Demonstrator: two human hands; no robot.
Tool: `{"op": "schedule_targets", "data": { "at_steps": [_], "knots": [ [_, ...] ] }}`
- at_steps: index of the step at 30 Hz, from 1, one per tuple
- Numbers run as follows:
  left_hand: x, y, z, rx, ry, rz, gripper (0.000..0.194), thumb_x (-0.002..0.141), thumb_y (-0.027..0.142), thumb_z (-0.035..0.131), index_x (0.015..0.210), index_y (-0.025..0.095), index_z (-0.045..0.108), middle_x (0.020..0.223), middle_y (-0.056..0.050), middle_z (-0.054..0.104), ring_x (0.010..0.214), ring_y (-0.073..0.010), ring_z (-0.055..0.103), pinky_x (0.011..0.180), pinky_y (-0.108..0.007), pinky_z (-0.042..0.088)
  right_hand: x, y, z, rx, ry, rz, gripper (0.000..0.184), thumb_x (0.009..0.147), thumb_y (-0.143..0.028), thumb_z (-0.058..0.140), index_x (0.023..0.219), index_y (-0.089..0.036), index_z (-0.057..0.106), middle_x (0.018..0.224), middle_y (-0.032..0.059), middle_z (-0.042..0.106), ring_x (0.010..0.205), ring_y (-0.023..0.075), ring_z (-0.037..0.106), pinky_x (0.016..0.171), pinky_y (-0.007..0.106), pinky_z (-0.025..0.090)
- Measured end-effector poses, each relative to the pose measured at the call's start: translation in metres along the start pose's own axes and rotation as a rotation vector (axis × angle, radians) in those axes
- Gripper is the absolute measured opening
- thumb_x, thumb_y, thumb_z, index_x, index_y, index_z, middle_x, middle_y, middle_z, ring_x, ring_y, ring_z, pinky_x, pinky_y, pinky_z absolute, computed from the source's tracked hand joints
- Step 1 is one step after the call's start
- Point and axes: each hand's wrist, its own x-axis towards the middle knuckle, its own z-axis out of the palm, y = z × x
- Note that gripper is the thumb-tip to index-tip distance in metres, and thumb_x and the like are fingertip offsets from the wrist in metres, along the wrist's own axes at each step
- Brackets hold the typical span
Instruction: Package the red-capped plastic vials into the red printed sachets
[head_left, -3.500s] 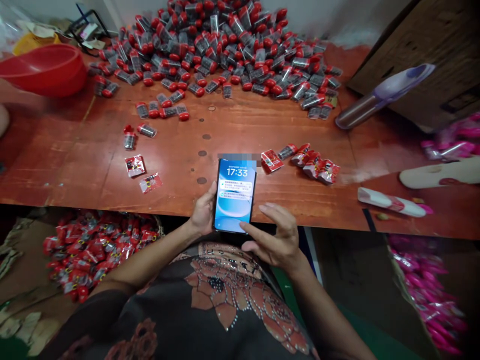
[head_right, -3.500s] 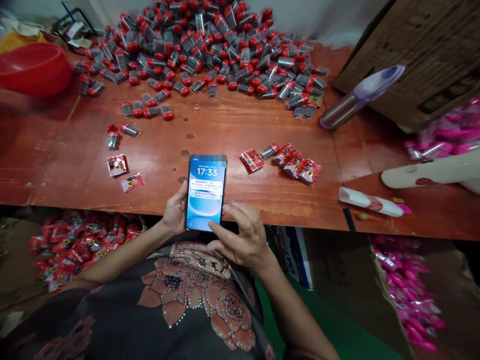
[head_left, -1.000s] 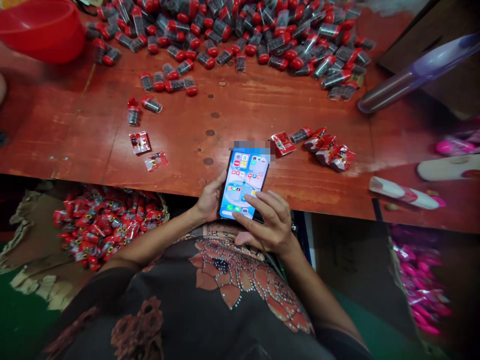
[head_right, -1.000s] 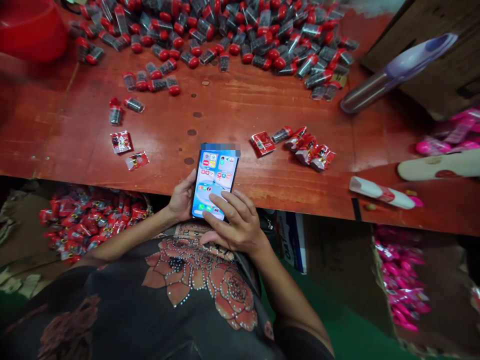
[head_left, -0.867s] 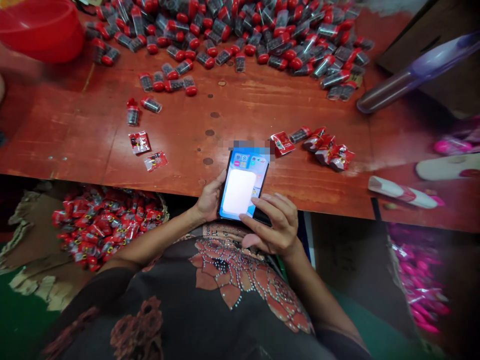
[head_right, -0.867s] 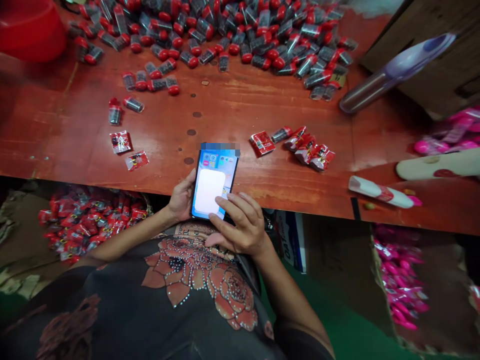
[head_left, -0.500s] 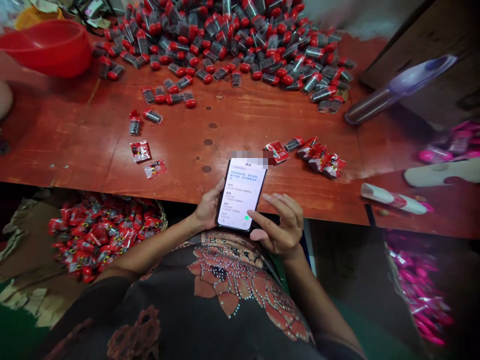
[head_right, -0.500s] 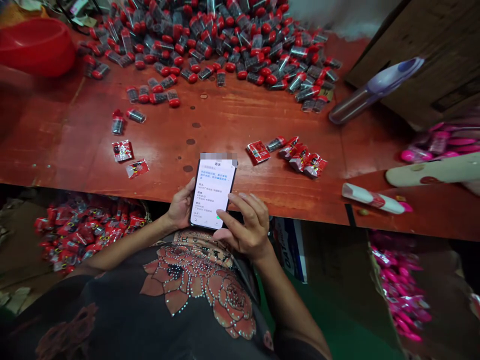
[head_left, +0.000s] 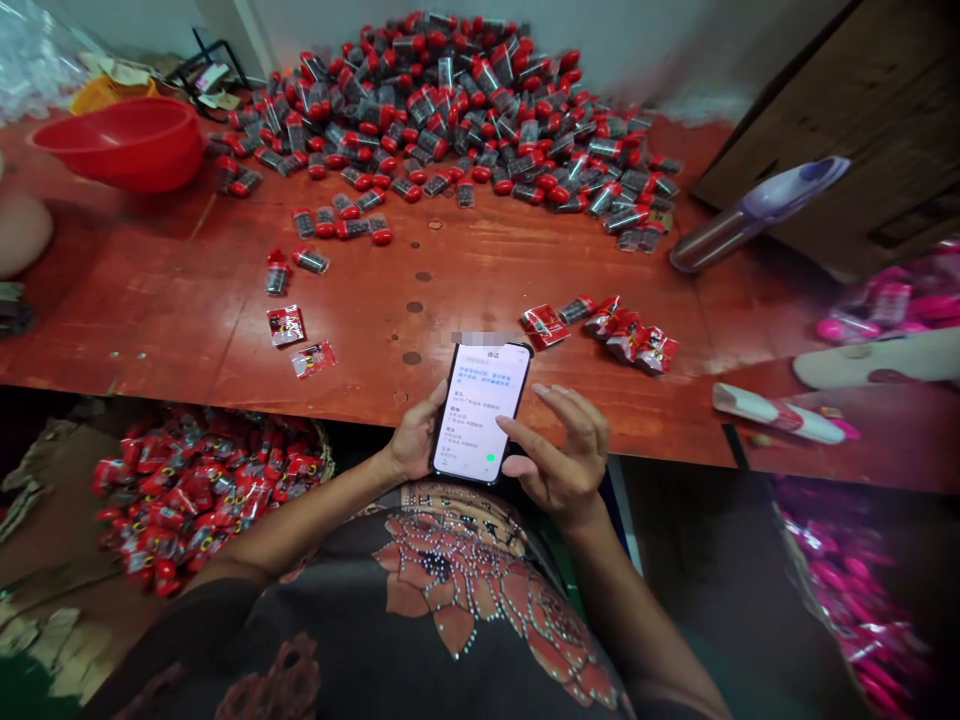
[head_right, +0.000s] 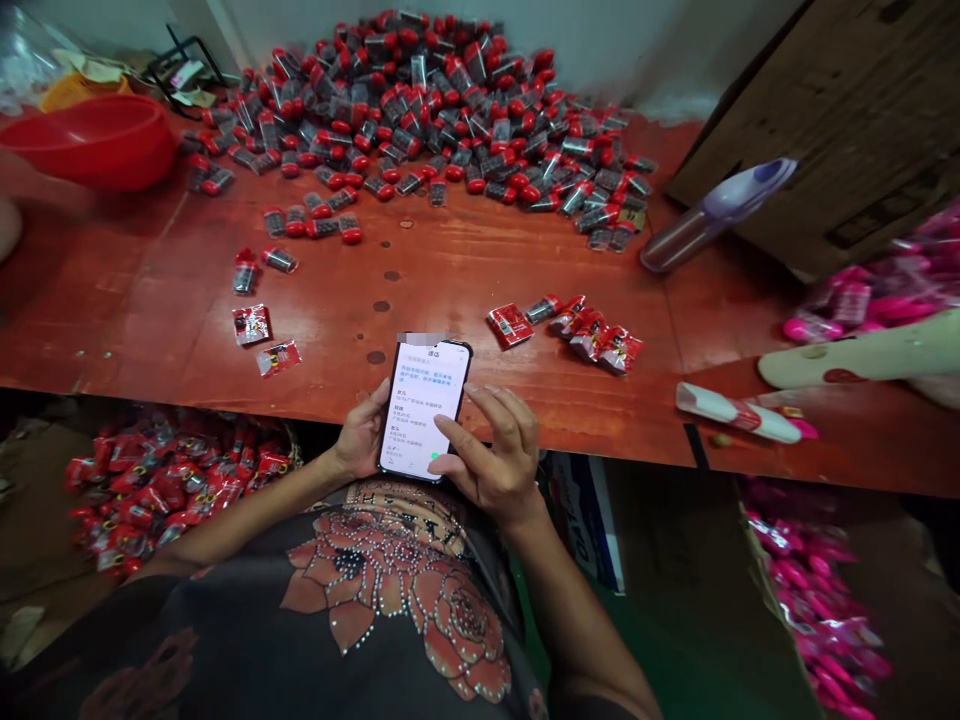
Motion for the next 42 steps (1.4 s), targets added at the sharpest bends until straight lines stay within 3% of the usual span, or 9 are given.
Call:
{"op": "schedule_targets", "data": {
  "at_steps": [13, 19, 30, 36, 42],
  "knots": [
    [0.000, 0.000, 0.004, -0.050, 0.094, 0.023, 0.058, 0.090, 0.049, 0.045, 0.133, 0.013, 0.058, 0.111, -0.014, 0.073, 0.111, -0.0312, 0.066, 0.095, -0.043, 0.050, -0.009, -0.003, 0.004, 0.063, -0.041, -0.004, 0.041, 0.090, -0.059, 0.049, 0.123, -0.038, 0.063, 0.140, 0.0029, 0.051, 0.120, 0.0287, 0.053, 0.099, 0.051, 0.048],
    [0.000, 0.000, 0.005, -0.023, 0.100, 0.024, 0.057, 0.091, 0.051, 0.044, 0.129, 0.012, 0.062, 0.110, -0.014, 0.073, 0.109, -0.0315, 0.066, 0.096, -0.044, 0.049, -0.010, -0.006, 0.005, 0.126, -0.063, -0.097, 0.045, 0.087, -0.062, 0.052, 0.120, -0.034, 0.065, 0.138, 0.0039, 0.053, 0.120, 0.0273, 0.052, 0.100, 0.049, 0.046],
    [0.000, -0.001, 0.001, -0.008, 0.028, 0.049, 0.052, 0.093, 0.049, 0.044, 0.120, 0.011, 0.067, 0.115, -0.015, 0.072, 0.105, -0.0275, 0.068, 0.093, -0.037, 0.050, -0.007, -0.007, 0.003, 0.097, -0.065, -0.106, 0.043, 0.090, -0.060, 0.049, 0.117, -0.032, 0.065, 0.131, 0.0071, 0.057, 0.119, 0.0276, 0.054, 0.099, 0.048, 0.048],
    [-0.001, 0.000, 0.005, -0.042, 0.088, 0.022, 0.055, 0.092, 0.048, 0.043, 0.124, 0.009, 0.064, 0.112, -0.016, 0.073, 0.104, -0.0295, 0.068, 0.090, -0.040, 0.052, -0.011, -0.003, 0.006, 0.095, -0.090, -0.133, 0.046, 0.087, -0.064, 0.051, 0.118, -0.033, 0.065, 0.133, 0.0058, 0.057, 0.120, 0.0272, 0.053, 0.100, 0.048, 0.046],
    [0.000, -0.001, 0.003, -0.056, 0.108, -0.018, 0.057, 0.090, 0.051, 0.044, 0.129, 0.013, 0.061, 0.106, -0.014, 0.074, 0.098, -0.0300, 0.070, 0.085, -0.042, 0.055, -0.014, 0.014, 0.011, 0.046, -0.117, 0.014, 0.043, 0.090, -0.059, 0.050, 0.129, -0.043, 0.058, 0.144, 0.0019, 0.046, 0.123, 0.0300, 0.051, 0.102, 0.054, 0.044]
  ]
}}
